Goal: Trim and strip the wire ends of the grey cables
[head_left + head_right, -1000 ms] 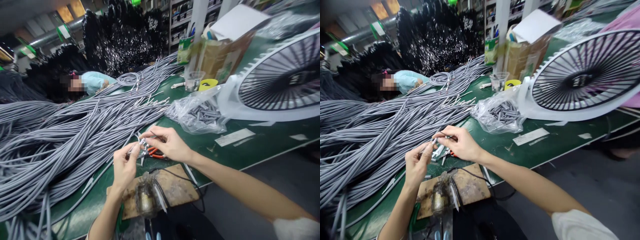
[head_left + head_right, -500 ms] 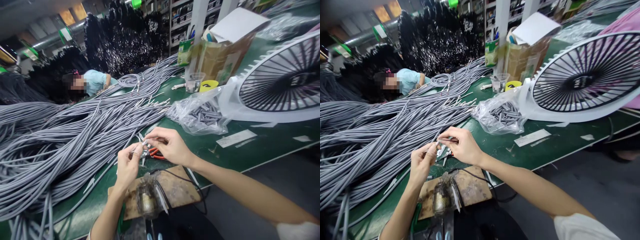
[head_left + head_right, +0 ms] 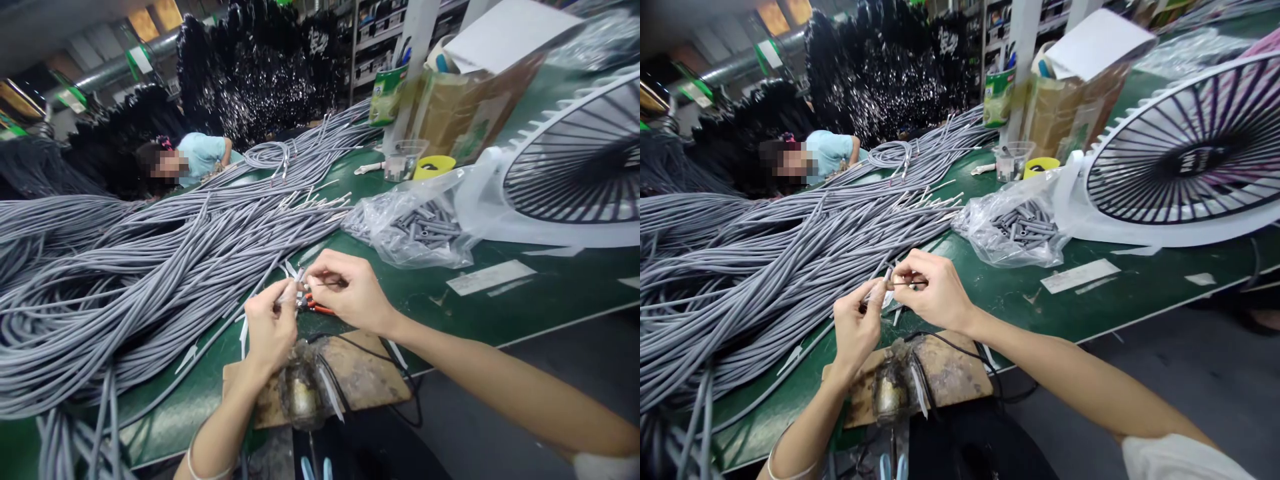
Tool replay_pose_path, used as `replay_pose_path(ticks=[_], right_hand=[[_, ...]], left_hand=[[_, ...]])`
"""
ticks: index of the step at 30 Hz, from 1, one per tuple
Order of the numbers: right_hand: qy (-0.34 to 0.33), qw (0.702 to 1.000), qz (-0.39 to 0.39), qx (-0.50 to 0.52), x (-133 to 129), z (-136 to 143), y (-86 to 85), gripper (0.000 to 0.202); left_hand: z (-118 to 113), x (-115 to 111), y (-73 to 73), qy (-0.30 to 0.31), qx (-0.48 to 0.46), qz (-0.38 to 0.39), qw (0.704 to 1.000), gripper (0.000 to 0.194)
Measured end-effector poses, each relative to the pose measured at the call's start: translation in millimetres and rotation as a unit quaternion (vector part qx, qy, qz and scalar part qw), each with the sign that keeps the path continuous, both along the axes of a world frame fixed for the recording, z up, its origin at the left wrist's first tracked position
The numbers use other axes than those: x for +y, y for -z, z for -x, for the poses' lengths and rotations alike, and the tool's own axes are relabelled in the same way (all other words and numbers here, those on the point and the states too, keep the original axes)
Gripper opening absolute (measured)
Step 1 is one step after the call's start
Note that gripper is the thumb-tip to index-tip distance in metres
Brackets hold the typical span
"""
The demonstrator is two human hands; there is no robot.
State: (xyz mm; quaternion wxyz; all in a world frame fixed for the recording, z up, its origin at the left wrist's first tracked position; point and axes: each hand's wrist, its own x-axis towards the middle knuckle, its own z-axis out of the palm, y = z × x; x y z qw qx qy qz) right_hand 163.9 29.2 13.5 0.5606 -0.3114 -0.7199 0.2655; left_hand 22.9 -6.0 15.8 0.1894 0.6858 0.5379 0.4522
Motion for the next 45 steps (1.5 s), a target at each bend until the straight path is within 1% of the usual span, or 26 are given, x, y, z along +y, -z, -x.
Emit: replay_pose_path(ticks=[3,6,8,10,12,14,19,22,24,26,29,31,33,34,35,36,37,39,41,43,45], right_hand=[[0.010,1.000,0.008,0.012,-0.7,-0.9,-0.7,0.011],[0.049,0.998,0.030,0.017,1.1,-2.2,-0.8,0.009],[0.048,0.998,0.038,0.000,2.3,-2.6,-1.1,0.012],[0.015,0.998,0.048,-0.032,2.4,-2.1,-1.2,0.016],[-0.021,0.996,0.055,-0.065,1.3,-0.6,-0.9,0.024],[-0.036,0.994,0.054,-0.090,-0.5,1.0,0.0,0.031],[-0.035,0.993,0.056,-0.101,-2.2,1.5,0.5,0.031],[-0.036,0.992,0.069,-0.100,-2.2,0.8,0.3,0.032],[-0.040,0.991,0.093,-0.092,-3.3,2.4,1.9,0.033],[-0.043,0.988,0.133,-0.067,-5.3,6.7,5.5,0.034],[-0.052,0.980,0.194,0.002,-6.1,14.1,11.6,0.037],[-0.065,0.969,0.225,0.078,-2.8,14.9,12.5,0.039],[-0.068,0.953,0.244,0.166,3.1,9.8,9.0,0.039],[-0.057,0.948,0.241,0.200,6.1,5.5,5.7,0.040],[-0.038,0.950,0.223,0.215,8.6,0.8,1.9,0.039],[-0.014,0.961,0.190,0.203,10.4,-4.0,-1.9,0.038],[0.010,0.975,0.145,0.166,11.3,-8.1,-5.2,0.035],[0.034,0.998,0.042,0.041,10.9,-13.4,-8.6,0.023],[0.028,0.996,-0.037,-0.080,9.5,-14.9,-7.4,0.015],[0.021,0.987,-0.075,-0.141,9.2,-14.5,-3.8,0.015],[0.026,0.984,-0.078,-0.159,10.3,-14.1,-1.0,0.020]], left_hand=[[1.9,2.4,-2.5,0.020,-0.115,0.093,0.989,0.035],[4.7,6.2,-2.6,0.067,-0.238,0.168,0.954,0.039],[5.6,7.8,-2.8,0.079,-0.288,0.188,0.936,0.040],[5.1,8.2,-3.8,0.075,-0.305,0.183,0.932,0.040],[3.5,7.6,-5.7,0.068,-0.304,0.170,0.935,0.041],[1.5,6.7,-7.4,0.064,-0.300,0.164,0.938,0.041],[1.2,5.1,-5.8,0.057,-0.286,0.151,0.945,0.040],[4.3,4.8,-1.6,0.041,-0.249,0.127,0.959,0.038],[5.6,4.5,0.5,0.028,-0.212,0.105,0.971,0.036],[5.0,3.6,1.4,0.016,-0.172,0.091,0.981,0.036],[0.3,1.4,1.3,-0.002,-0.117,0.080,0.990,0.035],[-3.8,0.1,1.5,0.003,-0.076,0.065,0.995,0.033],[-6.8,-0.3,2.2,0.026,-0.038,0.057,0.997,0.030],[-7.2,0.0,2.7,0.037,-0.028,0.062,0.997,0.030],[-6.9,0.7,3.0,0.043,-0.030,0.074,0.996,0.030],[-5.7,1.7,3.2,0.042,-0.046,0.090,0.994,0.031],[-3.8,2.8,3.2,0.041,-0.073,0.111,0.990,0.032],[0.8,4.9,2.6,0.041,-0.140,0.153,0.977,0.035],[4.7,6.6,1.7,0.056,-0.186,0.184,0.964,0.037],[6.9,7.7,1.2,0.080,-0.179,0.196,0.961,0.038],[8.3,8.5,0.9,0.089,-0.129,0.182,0.971,0.036]])
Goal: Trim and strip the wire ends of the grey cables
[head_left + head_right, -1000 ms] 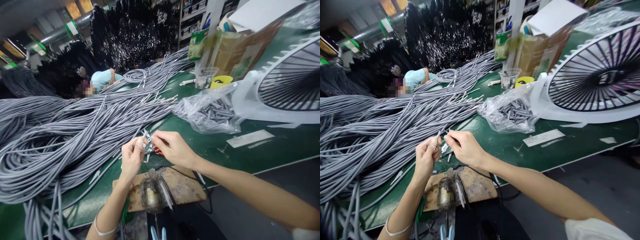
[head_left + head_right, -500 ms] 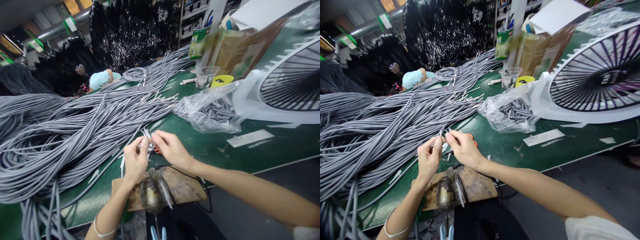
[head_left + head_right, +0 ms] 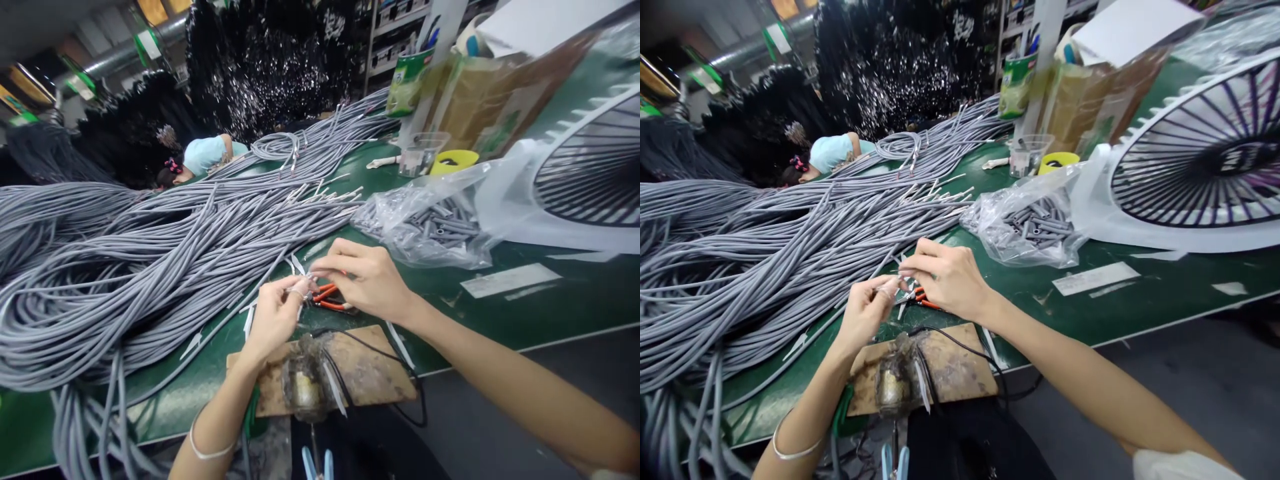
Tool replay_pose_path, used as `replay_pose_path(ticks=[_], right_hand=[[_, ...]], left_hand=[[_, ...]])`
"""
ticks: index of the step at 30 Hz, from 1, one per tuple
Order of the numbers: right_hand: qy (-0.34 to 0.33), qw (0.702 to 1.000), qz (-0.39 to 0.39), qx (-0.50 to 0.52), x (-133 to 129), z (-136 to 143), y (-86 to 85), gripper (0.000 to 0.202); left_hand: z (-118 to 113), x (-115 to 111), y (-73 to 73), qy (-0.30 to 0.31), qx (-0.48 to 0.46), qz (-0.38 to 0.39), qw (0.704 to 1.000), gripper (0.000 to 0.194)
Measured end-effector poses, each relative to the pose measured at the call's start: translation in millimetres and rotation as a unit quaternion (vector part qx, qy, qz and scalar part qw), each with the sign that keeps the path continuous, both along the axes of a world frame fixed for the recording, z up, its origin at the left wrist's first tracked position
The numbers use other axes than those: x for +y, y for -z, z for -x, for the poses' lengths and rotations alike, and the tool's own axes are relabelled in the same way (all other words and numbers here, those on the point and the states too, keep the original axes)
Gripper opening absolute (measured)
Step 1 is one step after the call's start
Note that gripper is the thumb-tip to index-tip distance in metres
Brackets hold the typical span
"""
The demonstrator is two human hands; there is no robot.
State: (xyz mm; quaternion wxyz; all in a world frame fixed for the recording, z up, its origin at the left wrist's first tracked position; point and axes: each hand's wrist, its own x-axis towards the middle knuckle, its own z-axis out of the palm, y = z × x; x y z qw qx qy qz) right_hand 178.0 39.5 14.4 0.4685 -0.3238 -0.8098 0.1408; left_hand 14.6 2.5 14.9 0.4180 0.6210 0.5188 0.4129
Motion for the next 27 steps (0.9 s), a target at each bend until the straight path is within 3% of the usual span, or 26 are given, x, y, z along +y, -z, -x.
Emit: replay_pose_path(ticks=[3,6,9,11,13,16,19,21,23,25,27], right_hand=[[-0.004,0.999,0.046,-0.010,3.2,-1.4,0.2,0.016],[-0.066,0.982,0.179,-0.007,6.6,-3.3,-0.2,0.019],[-0.150,0.919,0.365,0.012,8.2,-1.7,1.1,0.023],[-0.174,0.888,0.424,0.040,6.6,2.2,0.7,0.026],[-0.164,0.902,0.394,0.071,2.9,6.5,-1.2,0.025],[-0.102,0.966,0.218,0.090,-3.3,9.1,-4.5,0.021],[-0.050,0.994,0.057,0.073,-4.3,4.7,-5.9,0.018],[-0.025,0.997,0.033,0.064,-1.5,0.8,-6.3,0.018],[-0.003,0.997,0.049,0.058,1.4,-0.9,-6.7,0.018],[-0.003,0.997,0.062,0.047,1.6,0.8,-7.2,0.018],[-0.027,0.998,0.052,0.031,-1.4,4.8,-7.4,0.019]], left_hand=[[3.4,0.3,-1.1,-0.014,0.071,-0.015,0.997,0.030],[8.1,-1.9,-4.2,0.011,0.105,-0.017,0.994,0.024],[10.4,-5.0,-7.3,0.080,0.068,-0.076,0.992,0.017],[10.0,-5.2,-7.0,0.057,0.007,-0.100,0.993,0.019],[8.5,-3.3,-4.2,-0.020,-0.036,-0.098,0.994,0.023],[4.5,0.7,1.8,-0.111,-0.016,-0.097,0.989,0.022],[-0.1,0.7,4.2,-0.073,0.055,-0.120,0.989,0.021],[-1.9,-2.6,2.4,0.003,0.079,-0.126,0.989,0.025],[-1.8,-6.5,-0.8,0.038,0.067,-0.131,0.988,0.028],[0.1,-8.3,-3.2,-0.010,0.026,-0.138,0.990,0.032],[3.4,-7.0,-3.7,-0.103,-0.025,-0.134,0.985,0.033]])
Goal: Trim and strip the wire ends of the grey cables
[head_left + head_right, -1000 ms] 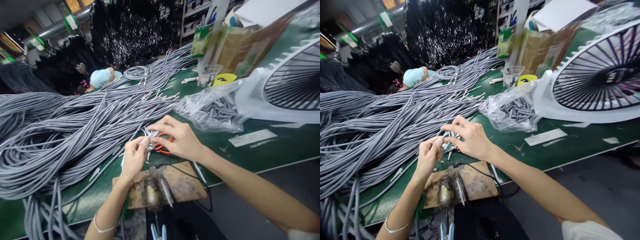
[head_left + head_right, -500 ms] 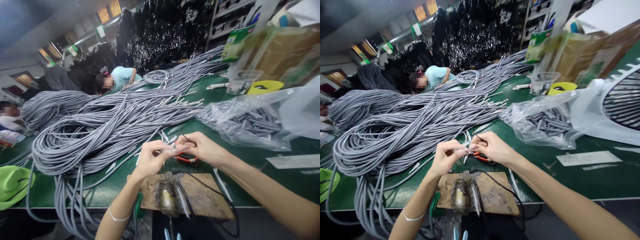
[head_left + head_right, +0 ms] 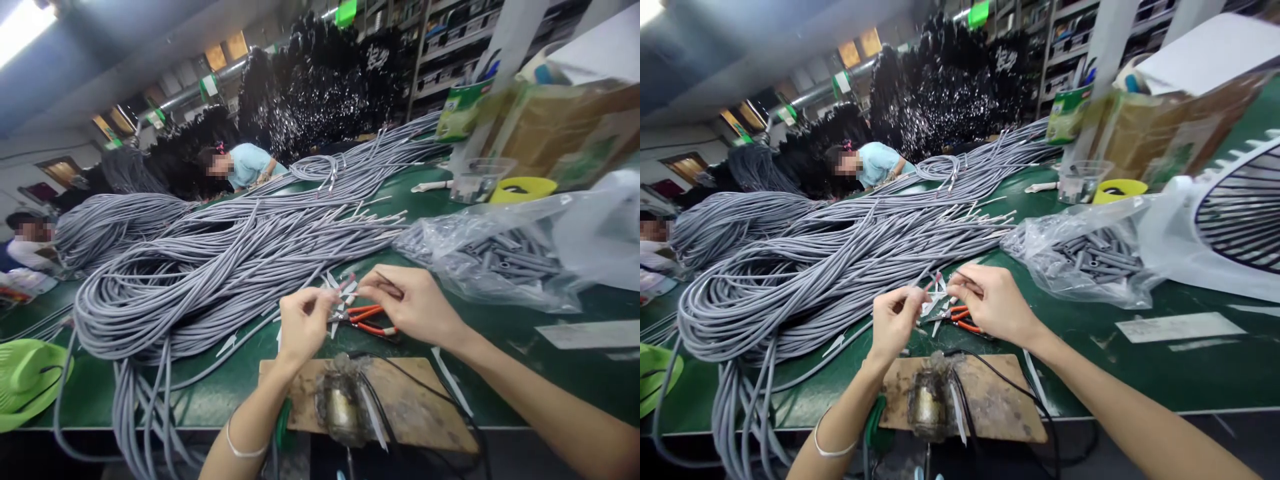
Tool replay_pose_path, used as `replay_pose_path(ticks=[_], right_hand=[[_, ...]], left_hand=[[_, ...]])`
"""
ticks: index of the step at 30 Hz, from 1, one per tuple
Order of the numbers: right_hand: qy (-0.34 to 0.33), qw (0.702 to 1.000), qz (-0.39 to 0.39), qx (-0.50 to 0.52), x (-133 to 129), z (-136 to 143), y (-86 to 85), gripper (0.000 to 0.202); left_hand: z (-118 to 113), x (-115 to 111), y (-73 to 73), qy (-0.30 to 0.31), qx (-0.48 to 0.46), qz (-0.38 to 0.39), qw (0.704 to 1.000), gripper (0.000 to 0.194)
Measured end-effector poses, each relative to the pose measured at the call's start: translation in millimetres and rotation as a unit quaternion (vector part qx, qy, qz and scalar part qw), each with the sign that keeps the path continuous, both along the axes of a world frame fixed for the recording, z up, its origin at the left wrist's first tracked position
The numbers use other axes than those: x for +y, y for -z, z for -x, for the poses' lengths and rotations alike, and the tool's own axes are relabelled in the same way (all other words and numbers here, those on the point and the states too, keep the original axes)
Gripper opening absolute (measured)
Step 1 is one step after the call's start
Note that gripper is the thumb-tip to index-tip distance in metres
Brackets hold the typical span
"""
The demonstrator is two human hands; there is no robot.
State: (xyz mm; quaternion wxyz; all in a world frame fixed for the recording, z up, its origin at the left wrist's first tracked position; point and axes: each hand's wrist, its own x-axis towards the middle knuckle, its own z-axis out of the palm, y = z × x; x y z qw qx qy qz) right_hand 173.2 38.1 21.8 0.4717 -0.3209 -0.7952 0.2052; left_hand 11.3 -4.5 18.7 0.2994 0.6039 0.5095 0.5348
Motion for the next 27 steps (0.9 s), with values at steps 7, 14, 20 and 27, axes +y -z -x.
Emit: replay_pose_path(ticks=[7,14,20,27], right_hand=[[-0.063,0.998,-0.002,0.007,-6.5,5.6,3.3,0.023],[-0.067,0.994,0.084,0.015,-5.4,14.3,15.2,0.017],[-0.028,0.999,-0.016,-0.005,-4.8,11.3,18.5,0.022],[0.036,0.989,-0.089,-0.109,1.6,9.8,27.8,0.023]], left_hand=[[4.5,8.4,5.0,-0.073,-0.014,0.017,0.997,0.030],[-4.5,4.4,7.2,0.016,-0.067,0.069,0.995,0.030],[2.7,3.4,1.7,0.063,-0.008,0.161,0.985,0.040],[2.2,-4.8,2.6,-0.018,0.284,0.060,0.957,0.024]])
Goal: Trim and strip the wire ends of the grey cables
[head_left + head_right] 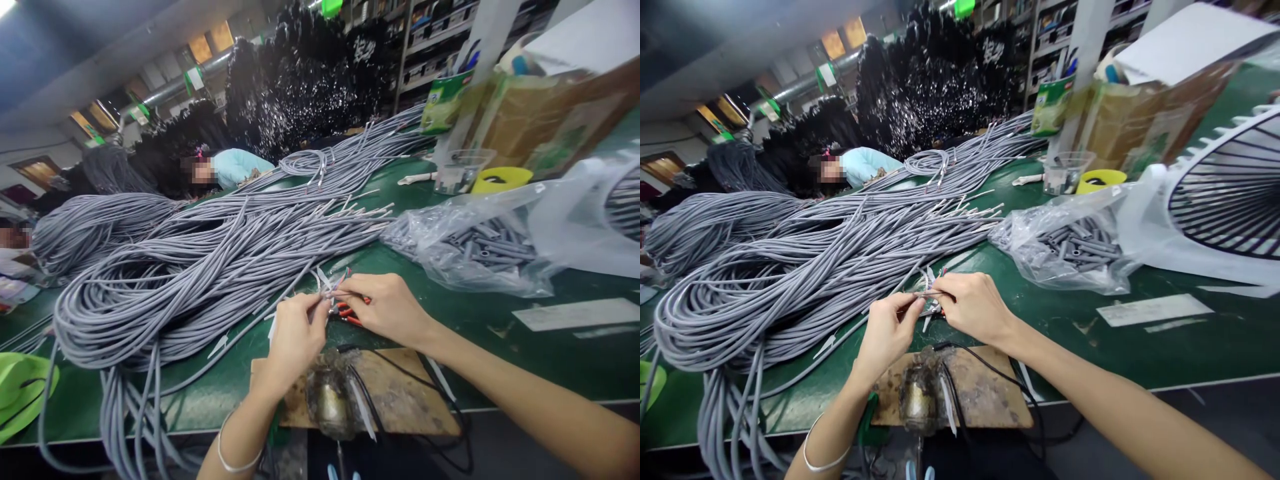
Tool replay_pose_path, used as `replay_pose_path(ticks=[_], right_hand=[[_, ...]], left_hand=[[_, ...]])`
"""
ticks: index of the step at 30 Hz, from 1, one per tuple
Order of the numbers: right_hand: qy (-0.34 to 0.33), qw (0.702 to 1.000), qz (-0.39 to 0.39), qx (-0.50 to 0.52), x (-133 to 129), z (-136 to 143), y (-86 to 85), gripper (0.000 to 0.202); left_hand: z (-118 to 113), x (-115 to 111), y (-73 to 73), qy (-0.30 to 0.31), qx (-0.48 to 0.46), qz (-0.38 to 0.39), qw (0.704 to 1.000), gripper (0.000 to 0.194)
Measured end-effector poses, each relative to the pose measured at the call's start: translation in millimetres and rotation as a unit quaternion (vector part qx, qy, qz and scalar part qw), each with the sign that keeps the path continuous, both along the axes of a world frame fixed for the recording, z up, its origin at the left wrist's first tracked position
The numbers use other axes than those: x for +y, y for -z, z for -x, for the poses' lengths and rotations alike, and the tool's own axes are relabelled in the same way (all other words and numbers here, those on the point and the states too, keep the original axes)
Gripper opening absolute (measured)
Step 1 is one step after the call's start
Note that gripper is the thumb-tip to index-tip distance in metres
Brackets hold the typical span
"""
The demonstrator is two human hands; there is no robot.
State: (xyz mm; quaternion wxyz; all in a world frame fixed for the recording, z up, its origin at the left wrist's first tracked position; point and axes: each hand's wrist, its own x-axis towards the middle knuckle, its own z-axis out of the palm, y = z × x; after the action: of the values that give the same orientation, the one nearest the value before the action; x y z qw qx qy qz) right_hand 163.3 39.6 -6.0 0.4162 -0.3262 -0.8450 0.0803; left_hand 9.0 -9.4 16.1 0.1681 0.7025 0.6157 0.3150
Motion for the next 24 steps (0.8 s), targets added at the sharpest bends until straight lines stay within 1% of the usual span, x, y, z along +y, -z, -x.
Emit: replay_pose_path(ticks=[3,5,6,7,9,11,12,14,15,17,18,20,22,24], right_hand=[[-0.015,0.994,-0.086,-0.067,-1.9,1.9,4.5,0.027],[-0.032,0.987,-0.127,-0.090,-3.3,1.3,4.1,0.028],[-0.036,0.987,-0.129,-0.088,-3.3,0.1,2.5,0.028],[-0.039,0.990,-0.114,-0.078,-2.5,-1.7,0.0,0.028],[-0.040,0.998,-0.037,-0.044,1.9,-5.9,-6.5,0.027],[-0.049,0.995,0.086,-0.005,9.5,-9.1,-12.4,0.026],[-0.061,0.986,0.155,0.012,13.9,-9.7,-14.4,0.027],[-0.093,0.956,0.275,0.043,22.0,-8.8,-16.4,0.028],[-0.110,0.939,0.321,0.061,24.8,-7.6,-16.8,0.028],[-0.131,0.910,0.379,0.106,26.7,-4.8,-17.6,0.030],[-0.135,0.900,0.393,0.130,25.8,-3.4,-18.5,0.031],[-0.135,0.889,0.401,0.174,21.6,-0.5,-20.7,0.033],[-0.143,0.879,0.407,0.201,17.6,3.6,-22.2,0.032],[-0.141,0.867,0.416,0.237,16.3,8.9,-21.2,0.031]], left_hand=[[-1.1,4.6,5.8,-0.035,0.107,-0.031,0.993,0.023],[-1.4,7.3,8.6,-0.020,0.156,-0.032,0.987,0.024],[-1.6,7.7,9.4,0.001,0.172,-0.031,0.985,0.024],[-1.8,7.4,9.8,0.025,0.182,-0.033,0.982,0.024],[-2.3,4.9,9.8,0.073,0.186,-0.047,0.979,0.024],[-2.7,1.4,9.2,0.099,0.180,-0.073,0.976,0.024],[-2.5,-0.2,8.8,0.108,0.170,-0.090,0.975,0.024],[-1.6,-2.1,7.2,0.127,0.131,-0.127,0.975,0.023],[-0.8,-2.3,6.0,0.138,0.100,-0.144,0.975,0.023],[0.9,-1.4,3.4,0.146,0.023,-0.157,0.976,0.023],[1.5,-0.4,2.2,0.136,-0.022,-0.151,0.979,0.023],[1.9,2.9,1.0,0.094,-0.121,-0.116,0.981,0.022],[0.9,6.9,1.7,0.045,-0.223,-0.069,0.971,0.024],[-0.9,10.1,3.7,0.015,-0.292,-0.035,0.956,0.029]])
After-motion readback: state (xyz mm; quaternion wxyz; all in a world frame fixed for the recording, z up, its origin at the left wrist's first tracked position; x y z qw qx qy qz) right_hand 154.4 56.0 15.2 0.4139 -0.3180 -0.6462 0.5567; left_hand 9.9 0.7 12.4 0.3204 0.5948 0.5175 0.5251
